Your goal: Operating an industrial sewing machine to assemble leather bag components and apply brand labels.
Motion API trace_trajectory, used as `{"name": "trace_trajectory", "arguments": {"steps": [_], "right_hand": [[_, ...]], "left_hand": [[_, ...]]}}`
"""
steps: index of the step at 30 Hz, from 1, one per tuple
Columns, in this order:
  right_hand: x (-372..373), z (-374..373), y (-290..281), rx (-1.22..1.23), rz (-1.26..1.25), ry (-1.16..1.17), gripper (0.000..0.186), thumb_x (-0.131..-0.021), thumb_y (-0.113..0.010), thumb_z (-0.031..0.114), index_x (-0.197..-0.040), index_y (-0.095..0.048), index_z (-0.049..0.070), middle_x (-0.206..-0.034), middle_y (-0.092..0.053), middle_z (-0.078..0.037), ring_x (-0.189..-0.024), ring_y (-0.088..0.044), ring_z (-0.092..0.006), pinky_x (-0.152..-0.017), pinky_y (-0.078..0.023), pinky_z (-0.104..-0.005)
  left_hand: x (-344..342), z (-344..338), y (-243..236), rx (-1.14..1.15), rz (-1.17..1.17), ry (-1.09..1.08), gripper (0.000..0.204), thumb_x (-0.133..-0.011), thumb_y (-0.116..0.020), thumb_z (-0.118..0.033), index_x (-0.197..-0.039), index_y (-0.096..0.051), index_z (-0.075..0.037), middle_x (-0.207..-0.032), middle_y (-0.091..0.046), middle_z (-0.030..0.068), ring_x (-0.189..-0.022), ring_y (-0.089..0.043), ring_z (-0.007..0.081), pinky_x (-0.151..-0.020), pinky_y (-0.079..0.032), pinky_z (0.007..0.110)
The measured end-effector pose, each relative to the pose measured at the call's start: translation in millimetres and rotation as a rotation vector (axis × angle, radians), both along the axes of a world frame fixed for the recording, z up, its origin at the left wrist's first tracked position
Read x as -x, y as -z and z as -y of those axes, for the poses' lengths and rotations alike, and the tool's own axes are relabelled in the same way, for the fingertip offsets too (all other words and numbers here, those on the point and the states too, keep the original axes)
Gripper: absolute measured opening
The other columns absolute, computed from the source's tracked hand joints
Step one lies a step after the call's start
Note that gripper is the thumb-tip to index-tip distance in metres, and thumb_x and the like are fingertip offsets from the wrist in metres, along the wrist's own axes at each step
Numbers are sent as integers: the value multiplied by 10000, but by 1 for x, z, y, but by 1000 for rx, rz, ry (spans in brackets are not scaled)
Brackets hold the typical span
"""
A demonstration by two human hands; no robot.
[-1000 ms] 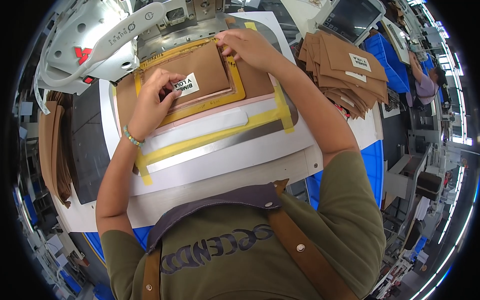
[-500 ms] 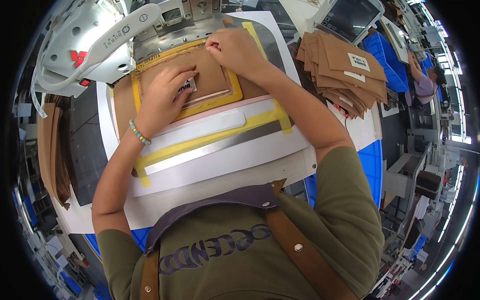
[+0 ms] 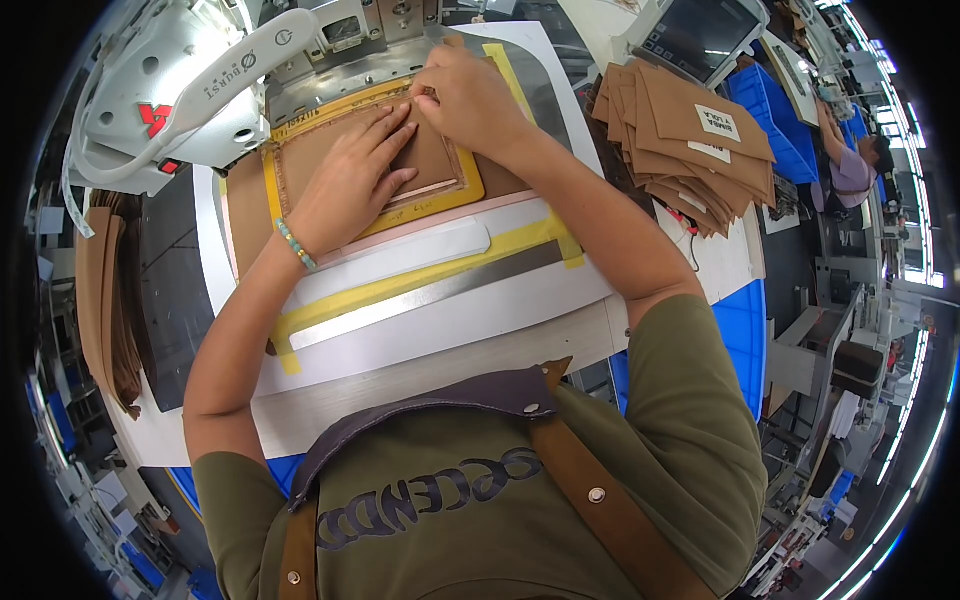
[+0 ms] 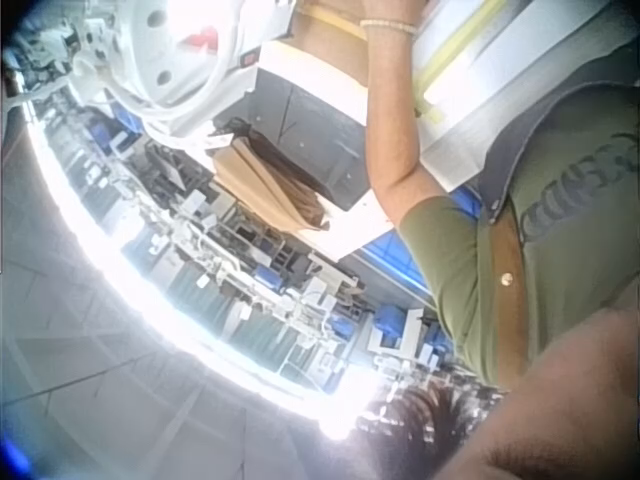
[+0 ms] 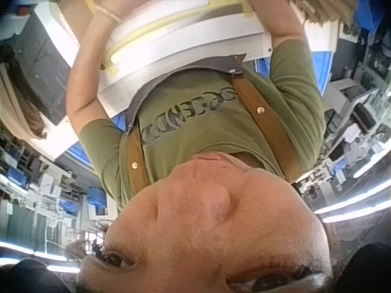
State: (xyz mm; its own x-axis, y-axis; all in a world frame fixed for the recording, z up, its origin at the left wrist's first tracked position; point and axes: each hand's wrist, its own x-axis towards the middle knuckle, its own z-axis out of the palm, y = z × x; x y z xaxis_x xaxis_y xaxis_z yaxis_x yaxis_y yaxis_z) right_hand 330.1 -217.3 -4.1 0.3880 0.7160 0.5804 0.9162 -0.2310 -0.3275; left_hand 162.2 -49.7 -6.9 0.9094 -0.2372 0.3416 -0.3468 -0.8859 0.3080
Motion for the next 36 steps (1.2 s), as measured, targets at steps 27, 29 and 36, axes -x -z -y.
{"name": "trace_trajectory", "arguments": {"steps": [27,29,36], "right_hand": [[36,34,-17,466,346,-48,403,-902,-638,109,-1294,-690,29,-1318,-701,-65,-1193,-655,-257,-937,-568,-379],[37,35,-17,459,365,-46,418,-900,-635,108,-1308,-679,28,-1355,-687,-62,-1198,-649,-257,-944,-565,-373],[34,36,-13,387,331,-47,405,-919,-610,74,-1317,-671,31,-1399,-675,-80,-1230,-643,-276,-1002,-566,-378]], "left_hand": [[1,-3,0,59,-41,11,579,-1034,-672,-268,-1537,-524,-21,-1677,-417,163,-1528,-388,379,-1241,-355,483],[9,-6,-4,101,-39,-1,545,-1026,-686,-243,-1497,-555,-3,-1620,-491,175,-1495,-440,394,-1211,-402,481],[56,-15,-11,-44,-16,-163,466,-1016,-696,-214,-1424,-615,-5,-1554,-556,195,-1435,-515,403,-1168,-448,477]]}}
